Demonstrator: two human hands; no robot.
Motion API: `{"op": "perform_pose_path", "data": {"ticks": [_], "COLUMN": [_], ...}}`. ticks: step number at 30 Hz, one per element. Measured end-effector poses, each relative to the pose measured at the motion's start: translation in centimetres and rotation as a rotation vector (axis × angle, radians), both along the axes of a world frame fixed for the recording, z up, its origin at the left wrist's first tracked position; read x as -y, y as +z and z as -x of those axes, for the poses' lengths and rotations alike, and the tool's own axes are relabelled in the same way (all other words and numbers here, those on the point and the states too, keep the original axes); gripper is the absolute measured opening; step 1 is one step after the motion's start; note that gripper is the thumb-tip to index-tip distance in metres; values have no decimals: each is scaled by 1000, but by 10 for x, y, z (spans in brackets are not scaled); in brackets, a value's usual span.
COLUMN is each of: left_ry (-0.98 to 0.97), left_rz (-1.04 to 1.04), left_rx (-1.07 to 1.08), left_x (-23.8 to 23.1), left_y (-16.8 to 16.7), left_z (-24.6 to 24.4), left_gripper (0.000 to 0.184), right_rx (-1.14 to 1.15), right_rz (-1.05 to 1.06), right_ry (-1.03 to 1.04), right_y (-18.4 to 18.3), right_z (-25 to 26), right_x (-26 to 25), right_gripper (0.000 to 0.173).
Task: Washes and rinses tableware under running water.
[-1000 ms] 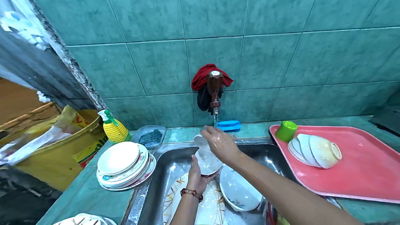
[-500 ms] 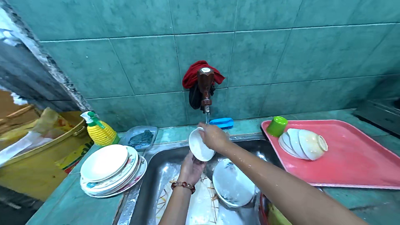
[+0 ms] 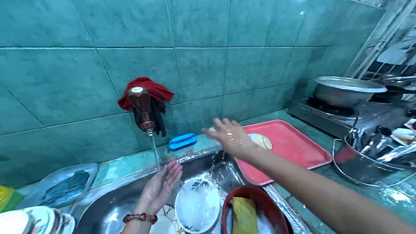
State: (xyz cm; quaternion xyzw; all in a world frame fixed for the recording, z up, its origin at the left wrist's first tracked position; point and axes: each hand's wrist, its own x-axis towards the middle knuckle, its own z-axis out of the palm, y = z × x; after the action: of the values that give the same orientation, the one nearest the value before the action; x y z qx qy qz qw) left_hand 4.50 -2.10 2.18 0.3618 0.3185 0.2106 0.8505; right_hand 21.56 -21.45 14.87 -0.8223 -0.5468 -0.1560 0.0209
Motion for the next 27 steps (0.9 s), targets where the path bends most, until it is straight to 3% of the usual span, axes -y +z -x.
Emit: {"op": "perform_pose_path", "data": {"ticks": [2, 5, 8, 12, 13, 17, 21, 24, 27], "left_ry": [-7, -10, -16, -35, -45, -74, -107, -75, -96], "left_rz": [-27, -45, -58, -74, -74, -66, -168, -227, -233], "left_rx": [-41, -82, -121, -145, -143, -151, -207, -275, -276], "left_x": [-3, -4, -4, 0, 1, 1, -4, 1, 6], "left_y": [-2, -6, -8, -4, -2, 4, 6, 14, 23], "left_z": [4, 12, 14, 9, 8, 11, 17, 15, 15], "left_gripper": [36, 35, 34, 30, 30, 32, 48, 43, 33], "right_rx": [66, 52, -52, -200, -249, -458, -517, -505, -354], "right_rz": [-27, -94, 32, 260, 294, 325, 398, 394, 226], "right_ry": [-183, -478, -793, -962, -975, -980, -873, -852, -740], "right_y": [5, 2, -10, -32, -35, -23, -7, 0, -7], "right_z": [-28, -60, -84, -92, -91, -85, -86, -83, -66], "right_x": [32, 72, 85, 76, 72, 61, 62, 62, 55], "right_gripper": [63, 46, 45, 43, 42, 83, 82, 77, 64]}}
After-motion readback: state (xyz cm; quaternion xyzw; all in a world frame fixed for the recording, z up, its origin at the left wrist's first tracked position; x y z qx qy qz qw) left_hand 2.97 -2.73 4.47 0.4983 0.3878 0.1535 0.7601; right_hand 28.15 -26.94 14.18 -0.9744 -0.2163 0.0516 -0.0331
